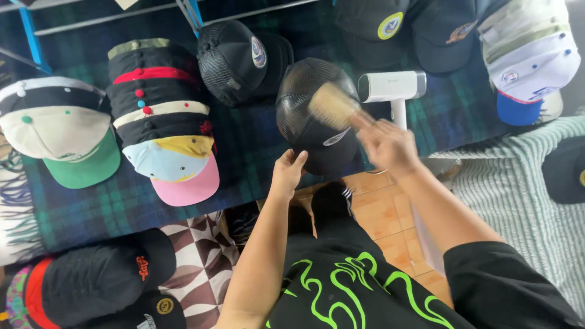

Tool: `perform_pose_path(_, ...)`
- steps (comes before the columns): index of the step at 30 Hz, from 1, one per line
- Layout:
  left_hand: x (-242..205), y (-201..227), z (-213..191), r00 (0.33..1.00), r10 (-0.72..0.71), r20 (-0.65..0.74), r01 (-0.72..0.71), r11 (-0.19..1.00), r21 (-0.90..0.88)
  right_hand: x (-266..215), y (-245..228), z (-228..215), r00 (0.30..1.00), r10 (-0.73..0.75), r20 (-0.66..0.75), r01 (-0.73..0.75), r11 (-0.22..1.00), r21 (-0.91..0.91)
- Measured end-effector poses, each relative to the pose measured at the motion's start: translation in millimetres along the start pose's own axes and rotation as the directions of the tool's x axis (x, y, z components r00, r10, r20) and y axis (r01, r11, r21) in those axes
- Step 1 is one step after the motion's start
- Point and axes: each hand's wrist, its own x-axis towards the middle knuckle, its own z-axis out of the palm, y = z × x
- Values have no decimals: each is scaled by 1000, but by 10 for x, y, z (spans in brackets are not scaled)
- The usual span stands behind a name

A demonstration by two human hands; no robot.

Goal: Cleaning and reshaping baseball caps using a handheld steamer and a brush

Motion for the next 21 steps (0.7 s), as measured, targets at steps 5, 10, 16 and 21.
perform_pose_path(5, -236, 248, -1, 1000, 5, 8, -6, 998, 57, -181, 371, 57, 986, 158, 50, -152, 982, -107)
perform_pose_path(10, -96, -85, -21, 1000, 17, -12, -16, 995, 100, -326, -484, 157, 984, -106, 141, 95, 992, 81)
perform_pose_path(16, -341, 266, -27, 993, 117, 19, -118, 992, 39, -506, 167, 23, 949, -256, 185, 286, 945, -159)
perform_pose_path(21, -450, 340, -65, 995, 91, 42, -93, 994, 55, -674, 1146, -317, 980, 82, -180, -126, 961, -248)
